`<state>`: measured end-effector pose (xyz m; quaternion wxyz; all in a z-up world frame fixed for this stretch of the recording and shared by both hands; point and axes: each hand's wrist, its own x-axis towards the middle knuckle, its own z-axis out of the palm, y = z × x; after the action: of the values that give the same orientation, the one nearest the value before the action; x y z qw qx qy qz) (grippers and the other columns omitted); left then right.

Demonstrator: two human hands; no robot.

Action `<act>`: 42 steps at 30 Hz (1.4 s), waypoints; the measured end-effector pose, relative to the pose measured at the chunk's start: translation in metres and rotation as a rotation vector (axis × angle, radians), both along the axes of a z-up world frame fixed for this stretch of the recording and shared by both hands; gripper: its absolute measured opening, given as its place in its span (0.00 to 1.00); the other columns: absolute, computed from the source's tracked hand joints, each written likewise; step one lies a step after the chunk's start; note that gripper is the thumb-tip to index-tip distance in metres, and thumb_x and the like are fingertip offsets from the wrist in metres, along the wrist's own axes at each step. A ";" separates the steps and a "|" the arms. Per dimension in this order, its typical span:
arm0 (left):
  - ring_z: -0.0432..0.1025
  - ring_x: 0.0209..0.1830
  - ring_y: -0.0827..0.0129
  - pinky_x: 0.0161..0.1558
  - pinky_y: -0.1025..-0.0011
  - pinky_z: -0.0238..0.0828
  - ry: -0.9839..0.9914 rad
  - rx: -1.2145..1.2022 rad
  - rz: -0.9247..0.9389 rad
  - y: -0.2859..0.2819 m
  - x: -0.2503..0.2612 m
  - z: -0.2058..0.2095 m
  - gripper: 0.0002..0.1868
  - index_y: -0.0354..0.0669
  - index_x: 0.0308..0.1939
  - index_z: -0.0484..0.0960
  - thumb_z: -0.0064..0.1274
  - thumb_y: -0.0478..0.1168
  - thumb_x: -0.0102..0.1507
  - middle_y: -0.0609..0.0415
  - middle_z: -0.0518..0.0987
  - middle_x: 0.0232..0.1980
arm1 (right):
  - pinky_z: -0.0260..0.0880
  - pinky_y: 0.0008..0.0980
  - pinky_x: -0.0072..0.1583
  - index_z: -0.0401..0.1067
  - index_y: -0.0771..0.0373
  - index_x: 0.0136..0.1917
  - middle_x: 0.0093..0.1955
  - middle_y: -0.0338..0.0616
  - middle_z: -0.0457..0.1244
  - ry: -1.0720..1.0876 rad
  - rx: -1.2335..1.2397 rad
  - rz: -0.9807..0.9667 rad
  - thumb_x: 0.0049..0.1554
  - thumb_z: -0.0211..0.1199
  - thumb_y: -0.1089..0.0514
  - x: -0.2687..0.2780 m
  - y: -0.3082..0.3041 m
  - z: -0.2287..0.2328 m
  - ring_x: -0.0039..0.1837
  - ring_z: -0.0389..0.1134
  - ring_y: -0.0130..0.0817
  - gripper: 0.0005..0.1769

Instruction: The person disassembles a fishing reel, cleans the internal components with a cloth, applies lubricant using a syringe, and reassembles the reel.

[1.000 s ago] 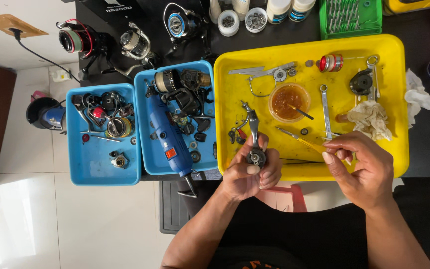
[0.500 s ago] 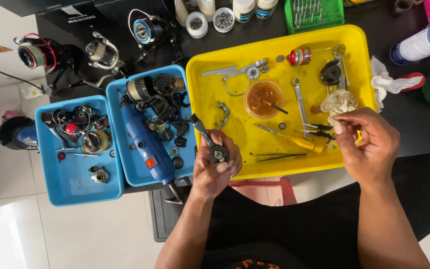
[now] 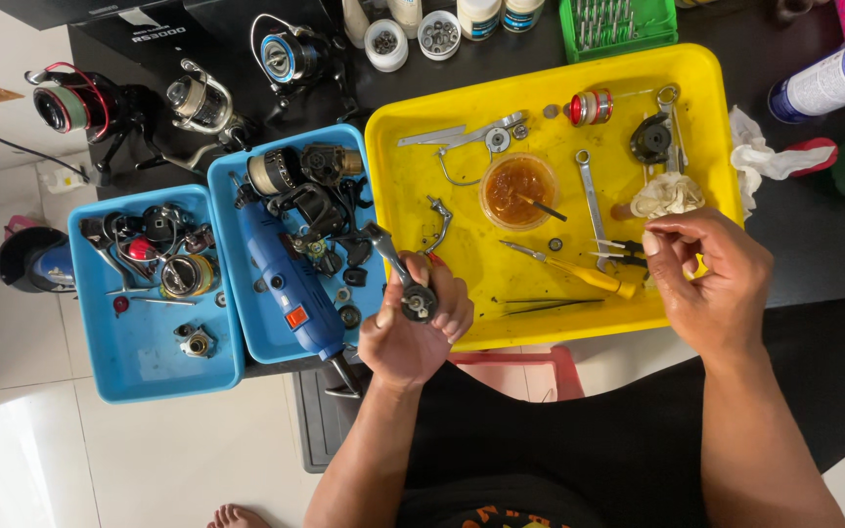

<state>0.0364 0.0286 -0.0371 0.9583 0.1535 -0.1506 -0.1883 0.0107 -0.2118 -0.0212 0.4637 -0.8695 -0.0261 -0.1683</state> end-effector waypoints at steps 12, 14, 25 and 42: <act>0.50 0.22 0.73 0.26 0.77 0.48 0.050 -0.060 0.016 -0.001 0.001 0.007 0.11 0.40 0.37 0.60 0.40 0.42 0.56 0.55 0.57 0.23 | 0.54 0.23 0.40 0.64 0.76 0.47 0.37 0.51 0.58 -0.030 -0.023 -0.345 0.63 0.56 0.71 -0.007 -0.031 -0.023 0.38 0.56 0.28 0.04; 0.51 0.22 0.73 0.27 0.77 0.49 0.047 -0.055 0.018 -0.002 0.001 0.006 0.11 0.40 0.37 0.61 0.40 0.42 0.56 0.55 0.57 0.23 | 0.54 0.22 0.40 0.65 0.74 0.47 0.38 0.48 0.59 0.013 -0.040 -0.332 0.61 0.56 0.71 -0.005 -0.028 -0.021 0.38 0.56 0.27 0.01; 0.55 0.24 0.72 0.28 0.76 0.49 -0.093 0.073 0.052 -0.001 -0.001 0.007 0.12 0.43 0.39 0.61 0.42 0.44 0.57 0.52 0.61 0.25 | 0.59 0.35 0.40 0.69 0.63 0.42 0.35 0.40 0.61 0.185 -0.572 -0.208 0.53 0.65 0.53 0.008 -0.010 -0.038 0.36 0.61 0.36 0.12; 0.56 0.25 0.75 0.29 0.78 0.52 -0.147 0.116 0.062 0.002 -0.004 -0.002 0.15 0.47 0.41 0.61 0.48 0.42 0.54 0.56 0.61 0.26 | 0.58 0.32 0.40 0.71 0.63 0.48 0.32 0.41 0.60 0.278 -0.501 -0.254 0.58 0.64 0.51 0.008 -0.005 -0.034 0.37 0.62 0.34 0.13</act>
<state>0.0326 0.0305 -0.0388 0.9396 0.2266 -0.2043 -0.1549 0.0185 -0.2164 -0.0550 0.2096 -0.9676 0.1057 -0.0927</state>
